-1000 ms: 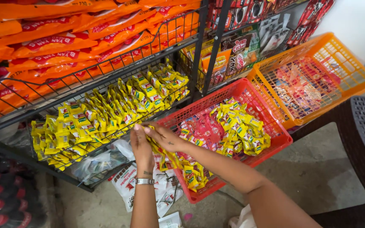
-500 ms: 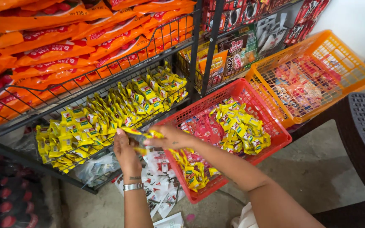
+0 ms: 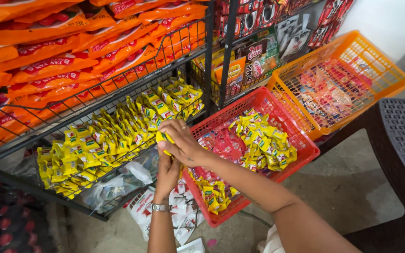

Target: The person sits on the floor in a store aisle and transfers small yellow snack packets from a red plastic basket to a wire shelf. They pick up the packets from the basket and arrange them neatly in rows on the shelf.

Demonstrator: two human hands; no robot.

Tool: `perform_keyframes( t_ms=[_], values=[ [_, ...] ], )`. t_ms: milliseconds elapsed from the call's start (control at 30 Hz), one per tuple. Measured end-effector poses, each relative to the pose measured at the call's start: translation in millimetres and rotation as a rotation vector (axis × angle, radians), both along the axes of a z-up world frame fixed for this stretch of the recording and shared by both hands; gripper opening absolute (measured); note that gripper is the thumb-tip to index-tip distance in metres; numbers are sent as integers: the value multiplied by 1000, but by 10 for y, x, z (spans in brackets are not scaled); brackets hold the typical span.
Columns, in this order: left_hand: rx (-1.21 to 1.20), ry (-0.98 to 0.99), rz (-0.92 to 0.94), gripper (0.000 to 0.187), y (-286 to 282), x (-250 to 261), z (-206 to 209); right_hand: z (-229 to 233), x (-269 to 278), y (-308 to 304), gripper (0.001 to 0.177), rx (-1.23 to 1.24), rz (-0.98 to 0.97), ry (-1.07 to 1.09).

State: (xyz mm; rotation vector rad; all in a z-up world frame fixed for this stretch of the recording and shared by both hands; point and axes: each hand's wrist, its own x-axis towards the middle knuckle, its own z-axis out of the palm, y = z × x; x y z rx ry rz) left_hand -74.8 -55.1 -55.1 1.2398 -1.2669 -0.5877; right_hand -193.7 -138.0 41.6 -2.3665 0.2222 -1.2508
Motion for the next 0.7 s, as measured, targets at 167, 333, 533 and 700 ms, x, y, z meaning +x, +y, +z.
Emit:
perform_keyframes(
  t_ms=[167,333,533,700],
  values=[
    [-120,61,-56,45,-81,-44,4,-339,44,-326,51,160,14,227],
    [-1,696,35,35,-214,40,-123,-808,5,-467,77,872,422,397],
    [65,1010,250,29,-279,150,-286,-1224,11,-507,76,1654,764,452],
    [-36,542,385,35,-395,181,-452,-1169,-42,-638,74,1625,969,590]
  ],
)
